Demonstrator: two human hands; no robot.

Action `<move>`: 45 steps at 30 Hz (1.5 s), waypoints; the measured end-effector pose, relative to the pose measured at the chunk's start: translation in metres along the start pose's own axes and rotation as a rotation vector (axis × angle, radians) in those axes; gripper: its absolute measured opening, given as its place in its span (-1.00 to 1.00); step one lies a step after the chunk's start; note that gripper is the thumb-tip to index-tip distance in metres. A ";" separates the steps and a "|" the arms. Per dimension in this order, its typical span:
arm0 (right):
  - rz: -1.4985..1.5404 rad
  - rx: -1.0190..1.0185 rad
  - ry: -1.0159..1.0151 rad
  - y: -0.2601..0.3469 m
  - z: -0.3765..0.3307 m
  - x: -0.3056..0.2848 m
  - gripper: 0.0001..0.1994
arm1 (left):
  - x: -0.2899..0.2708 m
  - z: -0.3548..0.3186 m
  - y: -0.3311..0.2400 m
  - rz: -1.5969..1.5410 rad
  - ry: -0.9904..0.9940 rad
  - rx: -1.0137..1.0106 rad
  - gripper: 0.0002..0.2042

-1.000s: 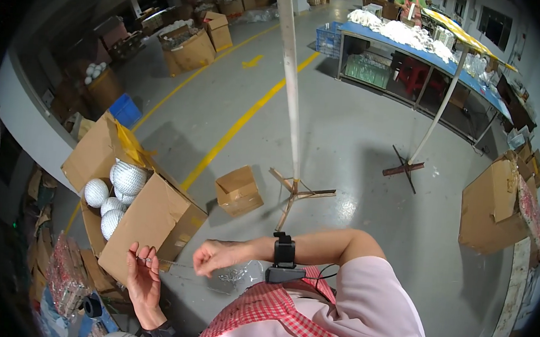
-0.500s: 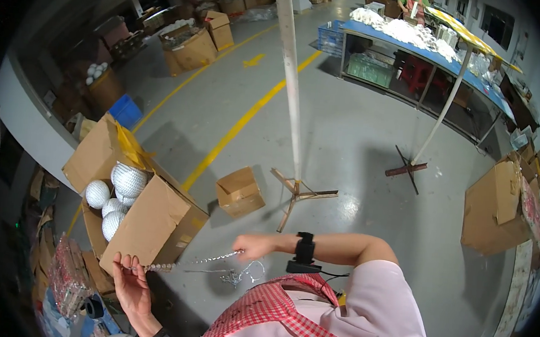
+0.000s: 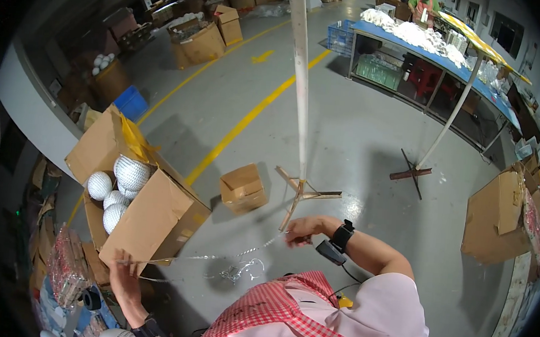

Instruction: The person pulls a strand of silver beads from a stand and wraps it around a white sphere, pressing the beads into the surface by hand to cover it in rows.

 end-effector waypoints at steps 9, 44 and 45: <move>0.794 -0.623 0.321 0.226 0.060 0.124 -0.63 | 0.133 -0.089 0.116 0.291 0.628 -0.453 -0.35; -0.320 -1.101 0.029 0.386 0.072 0.167 -0.64 | 0.027 -0.114 0.130 0.265 0.323 -0.348 -0.91; -0.400 -1.172 -0.063 0.397 0.061 0.162 -0.66 | 0.016 -0.115 0.138 0.303 0.305 -0.354 -0.90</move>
Point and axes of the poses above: each hand's wrist, its own z-axis towards the middle knuckle, its own x-axis out of the palm, y = z × x, the point moved 10 cm from there along z, towards the middle knuckle, and after that the axes turned 5 degrees about -x, right-handed, at the moved point
